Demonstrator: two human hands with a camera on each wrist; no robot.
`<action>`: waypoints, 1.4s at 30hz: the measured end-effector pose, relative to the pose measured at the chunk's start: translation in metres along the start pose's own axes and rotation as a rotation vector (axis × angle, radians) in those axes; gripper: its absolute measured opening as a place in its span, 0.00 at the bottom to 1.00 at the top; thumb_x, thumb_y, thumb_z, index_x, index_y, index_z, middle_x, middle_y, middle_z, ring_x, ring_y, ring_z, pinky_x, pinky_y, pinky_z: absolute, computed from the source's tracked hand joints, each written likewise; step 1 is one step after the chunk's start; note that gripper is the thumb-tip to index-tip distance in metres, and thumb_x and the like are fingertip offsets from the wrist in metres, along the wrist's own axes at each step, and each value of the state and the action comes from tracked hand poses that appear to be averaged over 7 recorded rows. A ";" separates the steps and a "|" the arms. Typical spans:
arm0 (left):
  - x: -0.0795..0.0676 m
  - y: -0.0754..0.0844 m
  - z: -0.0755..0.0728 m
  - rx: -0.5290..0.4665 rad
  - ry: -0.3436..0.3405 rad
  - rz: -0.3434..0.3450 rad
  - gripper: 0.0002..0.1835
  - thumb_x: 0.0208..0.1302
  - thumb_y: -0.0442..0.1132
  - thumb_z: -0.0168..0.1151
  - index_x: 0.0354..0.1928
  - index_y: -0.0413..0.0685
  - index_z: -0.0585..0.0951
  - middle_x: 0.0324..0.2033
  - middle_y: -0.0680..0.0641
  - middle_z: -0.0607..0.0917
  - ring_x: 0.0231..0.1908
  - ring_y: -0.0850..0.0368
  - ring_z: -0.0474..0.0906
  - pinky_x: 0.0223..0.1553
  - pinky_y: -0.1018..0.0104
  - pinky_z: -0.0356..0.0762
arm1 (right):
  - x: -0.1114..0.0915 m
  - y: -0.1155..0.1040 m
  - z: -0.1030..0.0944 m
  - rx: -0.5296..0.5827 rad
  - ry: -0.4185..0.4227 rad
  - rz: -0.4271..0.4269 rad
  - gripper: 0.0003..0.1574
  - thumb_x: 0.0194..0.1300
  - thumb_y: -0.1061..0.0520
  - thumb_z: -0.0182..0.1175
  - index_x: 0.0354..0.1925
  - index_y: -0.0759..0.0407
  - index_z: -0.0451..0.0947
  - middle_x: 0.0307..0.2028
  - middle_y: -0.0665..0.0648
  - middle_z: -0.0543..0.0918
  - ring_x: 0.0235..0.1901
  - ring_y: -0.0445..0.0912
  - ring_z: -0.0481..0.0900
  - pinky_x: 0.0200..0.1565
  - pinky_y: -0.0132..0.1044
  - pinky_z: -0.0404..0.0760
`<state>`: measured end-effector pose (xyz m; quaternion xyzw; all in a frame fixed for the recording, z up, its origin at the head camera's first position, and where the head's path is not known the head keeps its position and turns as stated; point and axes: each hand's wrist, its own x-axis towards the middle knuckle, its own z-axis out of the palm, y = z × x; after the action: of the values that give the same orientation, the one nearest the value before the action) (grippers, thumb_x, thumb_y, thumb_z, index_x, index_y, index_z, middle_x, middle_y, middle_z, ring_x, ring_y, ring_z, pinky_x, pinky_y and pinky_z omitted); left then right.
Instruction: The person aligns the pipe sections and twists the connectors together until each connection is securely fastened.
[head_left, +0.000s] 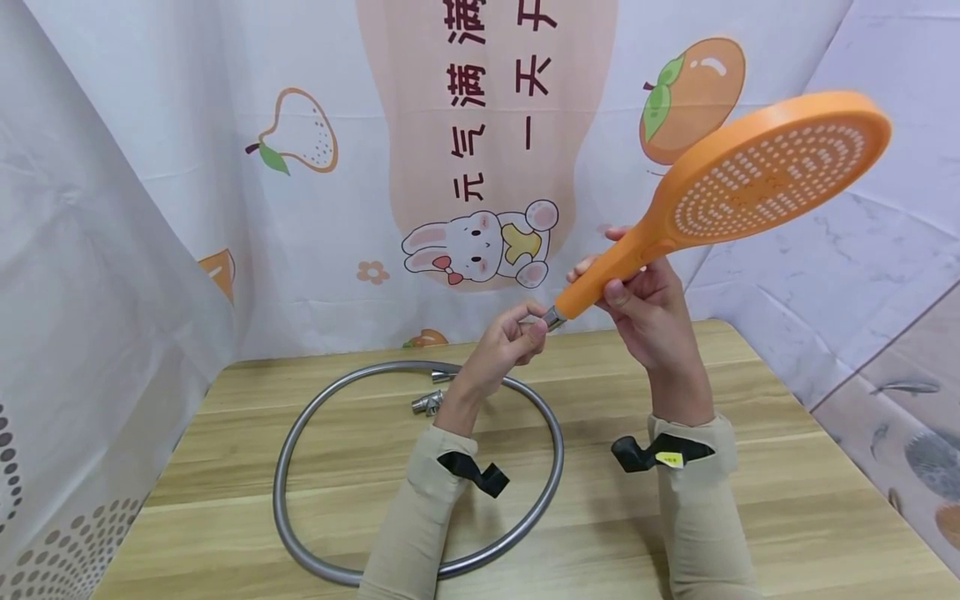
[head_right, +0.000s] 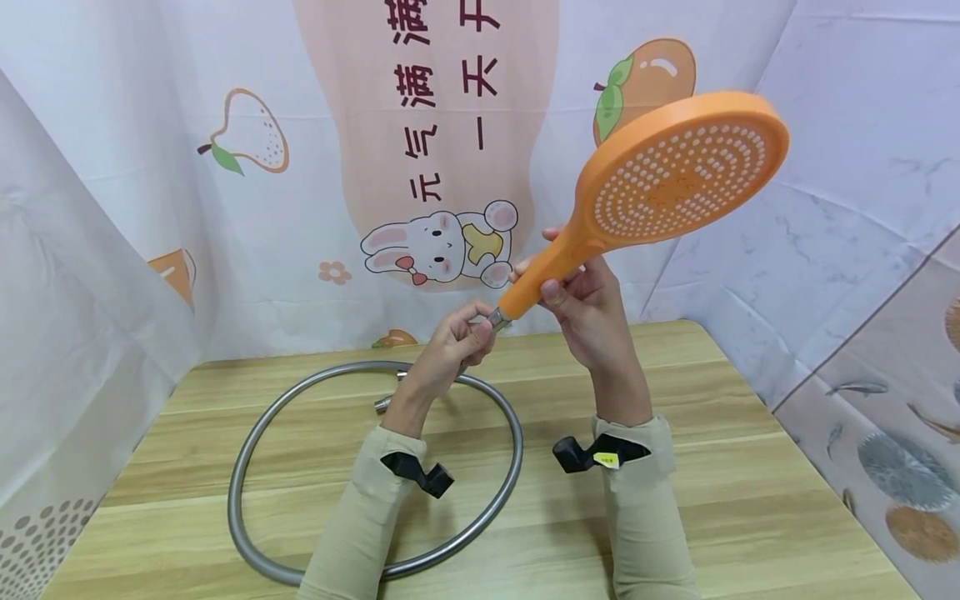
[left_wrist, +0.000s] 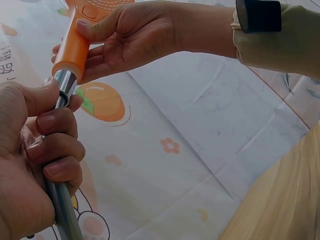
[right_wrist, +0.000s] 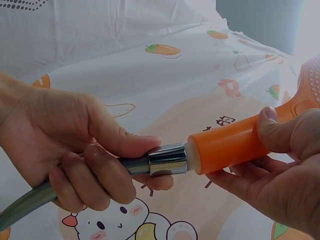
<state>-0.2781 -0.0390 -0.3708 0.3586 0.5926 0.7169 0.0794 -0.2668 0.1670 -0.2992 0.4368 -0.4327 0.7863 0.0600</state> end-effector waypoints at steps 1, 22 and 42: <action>0.000 0.000 0.000 0.008 0.003 -0.005 0.33 0.67 0.65 0.57 0.46 0.36 0.76 0.20 0.59 0.68 0.19 0.63 0.57 0.21 0.72 0.53 | 0.000 0.000 0.000 -0.001 -0.001 -0.002 0.30 0.70 0.71 0.56 0.68 0.68 0.64 0.49 0.66 0.85 0.52 0.57 0.85 0.59 0.47 0.82; 0.000 0.001 0.002 -0.064 0.016 -0.016 0.15 0.77 0.48 0.56 0.55 0.46 0.73 0.19 0.58 0.69 0.17 0.62 0.54 0.20 0.70 0.51 | 0.001 0.003 0.001 0.003 -0.014 -0.001 0.29 0.70 0.70 0.57 0.67 0.67 0.65 0.49 0.66 0.85 0.52 0.58 0.84 0.59 0.47 0.83; -0.001 0.003 0.002 -0.078 0.008 -0.044 0.11 0.75 0.44 0.59 0.54 0.61 0.70 0.18 0.59 0.71 0.17 0.63 0.57 0.21 0.72 0.54 | 0.001 -0.001 0.003 -0.010 -0.005 -0.009 0.29 0.69 0.70 0.58 0.67 0.66 0.66 0.49 0.66 0.84 0.52 0.58 0.84 0.60 0.47 0.82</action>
<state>-0.2757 -0.0388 -0.3683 0.3391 0.5722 0.7390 0.1069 -0.2647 0.1655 -0.2972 0.4406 -0.4347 0.7828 0.0644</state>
